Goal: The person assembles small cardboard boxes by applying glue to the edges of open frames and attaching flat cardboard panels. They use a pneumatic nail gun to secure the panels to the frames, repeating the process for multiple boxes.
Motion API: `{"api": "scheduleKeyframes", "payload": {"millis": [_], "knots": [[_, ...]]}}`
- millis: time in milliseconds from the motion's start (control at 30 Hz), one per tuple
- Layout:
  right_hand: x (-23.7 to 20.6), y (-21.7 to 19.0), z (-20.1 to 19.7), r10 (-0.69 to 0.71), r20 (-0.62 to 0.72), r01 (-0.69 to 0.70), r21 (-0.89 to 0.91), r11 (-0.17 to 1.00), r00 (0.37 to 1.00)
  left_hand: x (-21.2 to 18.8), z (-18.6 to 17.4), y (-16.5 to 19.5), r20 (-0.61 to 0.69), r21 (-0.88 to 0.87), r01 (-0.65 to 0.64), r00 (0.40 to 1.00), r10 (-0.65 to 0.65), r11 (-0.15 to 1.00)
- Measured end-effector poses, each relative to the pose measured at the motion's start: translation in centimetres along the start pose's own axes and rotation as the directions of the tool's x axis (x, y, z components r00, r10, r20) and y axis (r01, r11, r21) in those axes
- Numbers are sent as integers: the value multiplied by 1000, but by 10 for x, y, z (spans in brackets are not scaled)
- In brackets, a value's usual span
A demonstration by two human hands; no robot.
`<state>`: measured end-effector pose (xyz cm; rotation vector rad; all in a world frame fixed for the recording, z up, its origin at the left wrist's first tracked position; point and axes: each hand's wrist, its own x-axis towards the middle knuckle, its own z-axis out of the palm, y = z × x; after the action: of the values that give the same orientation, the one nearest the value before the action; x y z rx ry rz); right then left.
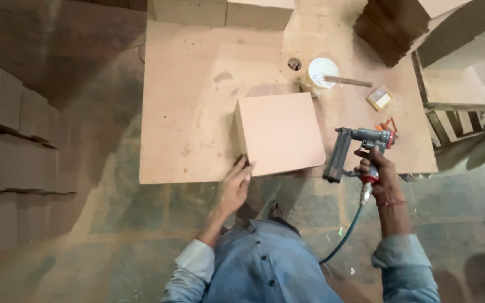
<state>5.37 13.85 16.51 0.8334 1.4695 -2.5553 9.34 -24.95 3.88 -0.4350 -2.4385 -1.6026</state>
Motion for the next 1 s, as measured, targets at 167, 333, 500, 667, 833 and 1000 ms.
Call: {"api": "scheduleKeyframes", "payload": {"millis": [167,333,500,667,833,1000], "knots": [[61,-33,-35,53,107,-64,99,993,993,31,25,2,-91,-164,204,971,-221,965],[104,-59,-67,-169,-20,118,-633,765,985,102,40,8,-159,-133,361,911,-380,923],[123,-41,-28,-617,552,569,-798,-198,560,178,47,26,-220,-53,570,794,-567,820],[114,2,79,-257,397,458,-851,255,881,231,55,48,-417,142,679,701,-579,720],[75,19,74,-536,671,859,-414,302,512,192,37,56,-696,-227,226,643,-320,947],[49,60,19,-281,741,788,-527,317,609,80,52,46,-698,-319,275,579,-421,907]]}}
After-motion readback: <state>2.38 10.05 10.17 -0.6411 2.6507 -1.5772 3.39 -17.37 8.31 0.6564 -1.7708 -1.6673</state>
